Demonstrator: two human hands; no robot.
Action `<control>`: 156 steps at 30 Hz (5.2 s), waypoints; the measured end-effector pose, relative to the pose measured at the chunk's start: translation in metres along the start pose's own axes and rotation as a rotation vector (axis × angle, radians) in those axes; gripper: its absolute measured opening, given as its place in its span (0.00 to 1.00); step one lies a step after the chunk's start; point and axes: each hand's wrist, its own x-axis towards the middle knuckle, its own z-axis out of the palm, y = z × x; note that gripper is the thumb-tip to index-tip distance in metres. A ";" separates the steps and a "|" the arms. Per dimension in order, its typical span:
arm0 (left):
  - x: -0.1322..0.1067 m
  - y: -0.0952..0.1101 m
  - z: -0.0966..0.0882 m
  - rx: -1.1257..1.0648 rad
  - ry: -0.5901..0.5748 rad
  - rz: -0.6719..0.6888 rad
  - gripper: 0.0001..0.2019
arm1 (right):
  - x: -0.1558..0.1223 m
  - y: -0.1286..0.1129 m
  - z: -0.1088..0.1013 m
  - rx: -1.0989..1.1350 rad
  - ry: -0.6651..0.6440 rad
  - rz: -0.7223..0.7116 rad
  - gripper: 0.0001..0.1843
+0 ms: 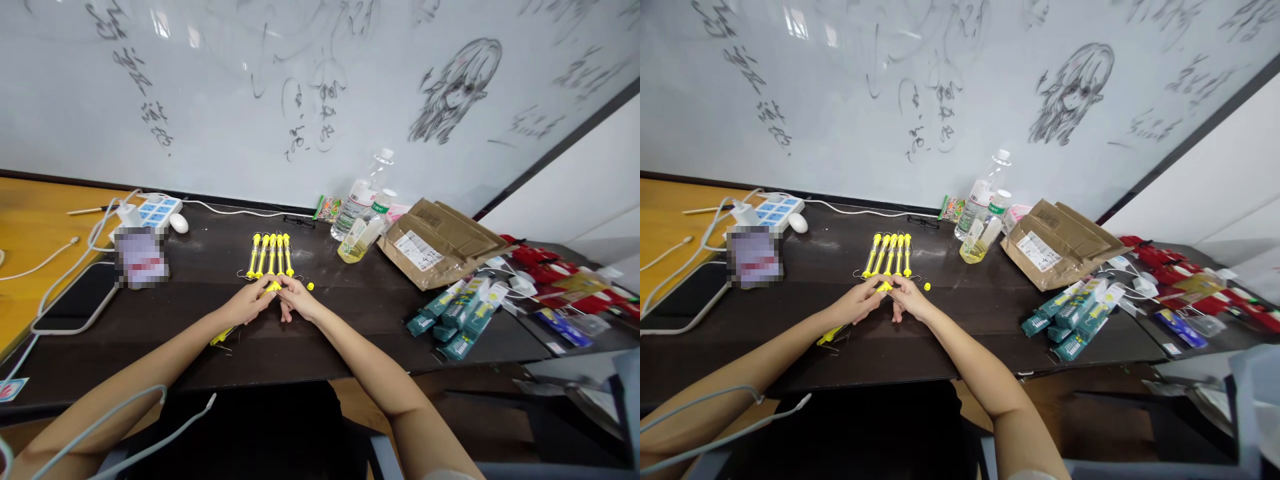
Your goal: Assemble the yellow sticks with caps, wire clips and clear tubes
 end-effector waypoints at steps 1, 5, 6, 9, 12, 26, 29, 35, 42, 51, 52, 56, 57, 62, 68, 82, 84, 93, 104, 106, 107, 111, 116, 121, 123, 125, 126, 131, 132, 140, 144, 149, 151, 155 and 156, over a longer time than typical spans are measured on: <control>-0.001 0.000 -0.001 0.012 -0.011 -0.002 0.19 | -0.001 -0.001 -0.001 -0.008 -0.003 0.012 0.23; -0.002 0.000 -0.004 0.056 -0.059 0.002 0.19 | -0.004 -0.006 -0.004 -0.052 -0.037 0.038 0.24; -0.002 0.000 -0.005 0.063 -0.067 0.003 0.20 | -0.005 -0.007 -0.004 -0.063 -0.043 0.043 0.24; -0.003 0.002 -0.007 0.084 -0.091 0.012 0.21 | -0.006 -0.007 -0.006 -0.098 -0.064 0.047 0.22; -0.003 0.003 -0.009 0.104 -0.125 0.002 0.22 | -0.005 -0.003 -0.009 -0.123 -0.090 0.018 0.20; -0.001 0.011 -0.010 0.409 0.054 0.190 0.18 | -0.004 -0.004 0.002 -0.271 0.083 -0.104 0.16; 0.000 0.012 -0.010 0.359 0.027 0.204 0.19 | -0.003 0.000 0.005 -0.300 0.120 -0.147 0.14; 0.002 0.013 -0.007 0.254 0.020 0.235 0.18 | -0.004 0.000 0.010 -0.397 0.261 -0.304 0.07; 0.002 0.005 -0.020 -0.021 -0.152 0.068 0.21 | -0.012 0.004 -0.002 -0.542 0.179 -0.299 0.05; 0.006 0.005 -0.033 -0.400 0.107 0.007 0.22 | -0.010 0.002 -0.002 -0.884 0.193 -0.225 0.08; 0.007 0.004 -0.031 -0.428 0.153 0.003 0.22 | -0.010 0.002 0.002 -0.922 0.167 -0.228 0.09; 0.013 -0.001 -0.025 -0.503 0.258 -0.021 0.25 | -0.011 0.002 0.018 -0.912 0.040 -0.351 0.12; 0.014 -0.003 -0.025 -0.506 0.270 -0.029 0.26 | -0.011 0.003 0.020 -0.893 0.015 -0.388 0.12; 0.015 -0.007 -0.024 -0.486 0.279 -0.033 0.27 | -0.009 0.005 0.021 -0.821 -0.023 -0.450 0.13; 0.014 -0.008 -0.022 -0.489 0.272 0.014 0.26 | -0.010 0.003 0.020 -0.889 -0.021 -0.485 0.14; 0.013 -0.014 -0.018 -0.398 0.123 0.042 0.30 | -0.001 0.013 0.010 -0.289 0.330 -0.372 0.14; 0.012 -0.014 -0.017 -0.392 0.077 0.045 0.32 | 0.000 0.012 0.007 -0.206 0.341 -0.348 0.18; 0.011 -0.017 -0.010 -0.367 -0.025 0.051 0.34 | 0.004 0.007 0.002 -0.084 0.251 -0.267 0.19; 0.011 -0.013 -0.025 -0.432 -0.041 -0.038 0.32 | 0.002 -0.008 -0.024 0.184 0.530 -0.280 0.15; 0.012 -0.013 -0.027 -0.462 -0.051 -0.059 0.32 | 0.001 -0.010 -0.027 0.210 0.570 -0.283 0.15; 0.013 -0.014 -0.027 -0.473 -0.050 -0.059 0.33 | 0.001 -0.011 -0.028 0.220 0.586 -0.283 0.15; 0.014 -0.016 -0.026 -0.470 -0.005 -0.005 0.34 | 0.001 -0.011 -0.027 0.224 0.588 -0.284 0.14; 0.015 -0.016 -0.024 -0.471 0.047 -0.024 0.34 | -0.001 -0.009 -0.021 0.186 0.500 -0.274 0.14; 0.014 -0.016 -0.027 -0.408 0.176 -0.094 0.28 | -0.002 -0.007 -0.021 0.109 0.417 -0.291 0.17; 0.014 -0.017 -0.028 -0.335 0.240 -0.112 0.24 | -0.002 -0.006 -0.021 0.070 0.397 -0.308 0.18; 0.013 -0.017 -0.030 -0.189 0.321 -0.080 0.21 | -0.002 -0.006 -0.021 0.024 0.390 -0.318 0.19; 0.013 -0.018 -0.031 -0.090 0.355 -0.046 0.19 | -0.002 -0.006 -0.021 0.003 0.389 -0.318 0.19; 0.010 -0.021 -0.035 0.277 0.306 0.117 0.19 | -0.004 -0.008 -0.021 -0.041 0.381 -0.315 0.21; 0.010 -0.021 -0.036 0.279 0.280 0.131 0.19 | -0.004 -0.008 -0.021 -0.036 0.380 -0.317 0.20; 0.012 -0.024 -0.043 0.240 0.249 0.063 0.23 | -0.002 -0.007 -0.029 0.034 0.392 -0.316 0.16; 0.010 -0.023 -0.045 0.258 0.248 0.069 0.22 | -0.002 -0.009 -0.032 0.039 0.407 -0.293 0.16; 0.010 -0.024 -0.045 0.257 0.257 0.072 0.23 | -0.003 -0.010 -0.032 0.054 0.412 -0.256 0.16; 0.011 -0.025 -0.045 0.259 0.257 0.075 0.23 | -0.003 -0.010 -0.032 0.065 0.419 -0.244 0.15; 0.012 -0.027 -0.045 0.259 0.246 0.078 0.22 | -0.003 -0.011 -0.034 0.086 0.438 -0.233 0.12; 0.012 -0.028 -0.045 0.262 0.245 0.077 0.22 | -0.002 -0.011 -0.034 0.090 0.444 -0.229 0.11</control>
